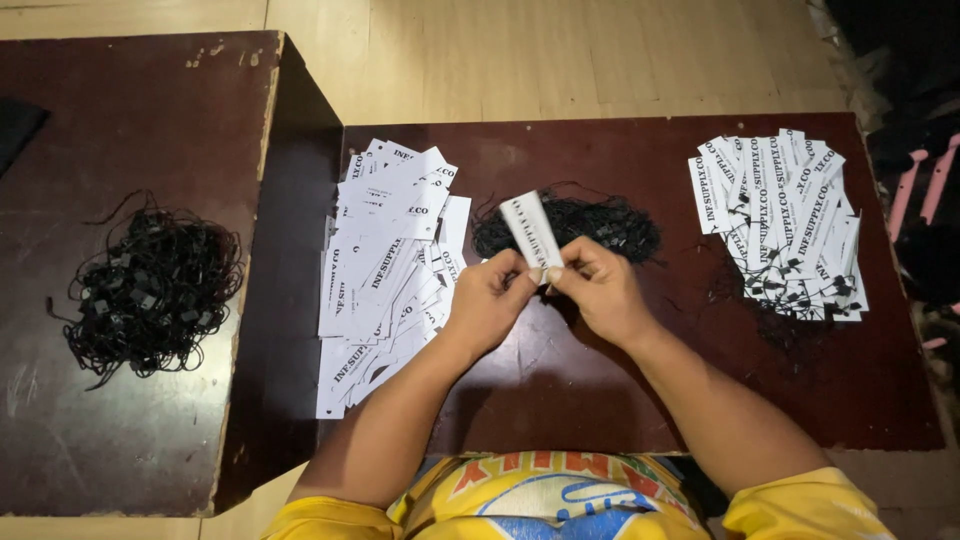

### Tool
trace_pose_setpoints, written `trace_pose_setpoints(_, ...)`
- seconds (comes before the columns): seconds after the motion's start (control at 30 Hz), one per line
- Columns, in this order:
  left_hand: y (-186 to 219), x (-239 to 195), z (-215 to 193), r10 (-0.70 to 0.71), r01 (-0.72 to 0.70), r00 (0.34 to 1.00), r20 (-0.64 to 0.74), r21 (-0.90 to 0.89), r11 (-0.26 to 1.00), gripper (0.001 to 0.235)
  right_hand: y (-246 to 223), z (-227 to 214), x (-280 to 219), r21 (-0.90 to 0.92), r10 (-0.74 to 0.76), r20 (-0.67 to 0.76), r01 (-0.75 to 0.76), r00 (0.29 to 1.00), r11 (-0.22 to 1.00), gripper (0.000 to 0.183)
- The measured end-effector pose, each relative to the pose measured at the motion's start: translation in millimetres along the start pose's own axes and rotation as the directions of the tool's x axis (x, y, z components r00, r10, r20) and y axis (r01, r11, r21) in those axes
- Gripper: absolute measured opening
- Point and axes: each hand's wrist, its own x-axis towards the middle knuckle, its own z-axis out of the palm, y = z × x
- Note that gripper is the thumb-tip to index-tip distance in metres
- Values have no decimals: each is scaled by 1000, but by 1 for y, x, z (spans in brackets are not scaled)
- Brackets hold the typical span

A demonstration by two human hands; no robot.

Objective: The person sits at a table and repeatedly picks up small white paper tags and black cables. They insert the tags into the cables and place the assembled items into a growing pile on the right side of the table.

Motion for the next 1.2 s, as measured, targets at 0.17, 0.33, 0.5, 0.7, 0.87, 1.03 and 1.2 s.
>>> trace_pose_setpoints(0.17,-2,-2,4,51,-53,997,62,36,998,11,6,-8,2,11,-3,-54,3,999,1000,3)
trace_pose_setpoints(0.33,4,-4,4,129,-139,982,136,69,988,9,18,-10,4,87,31,-89,-23,996,996,3)
trace_pose_setpoints(0.5,1,-5,11,184,-162,926,331,-93,982,8,18,-10,3,26,17,-91,-14,996,1000,2)
trace_pose_setpoints(0.7,6,-7,7,154,-68,883,444,-203,977,8,16,-12,4,28,30,-135,-27,990,999,2)
trace_pose_setpoints(0.87,-5,-7,13,263,-167,850,456,-240,956,11,19,-19,8,47,14,-200,-4,980,999,3)
trace_pose_setpoints(1.03,-2,-10,19,425,-344,836,348,-270,899,12,35,-37,16,66,-3,-304,25,953,998,4)
trace_pose_setpoints(1.2,19,-6,11,580,-578,812,61,-48,815,11,41,-45,14,199,68,-366,7,928,980,4)
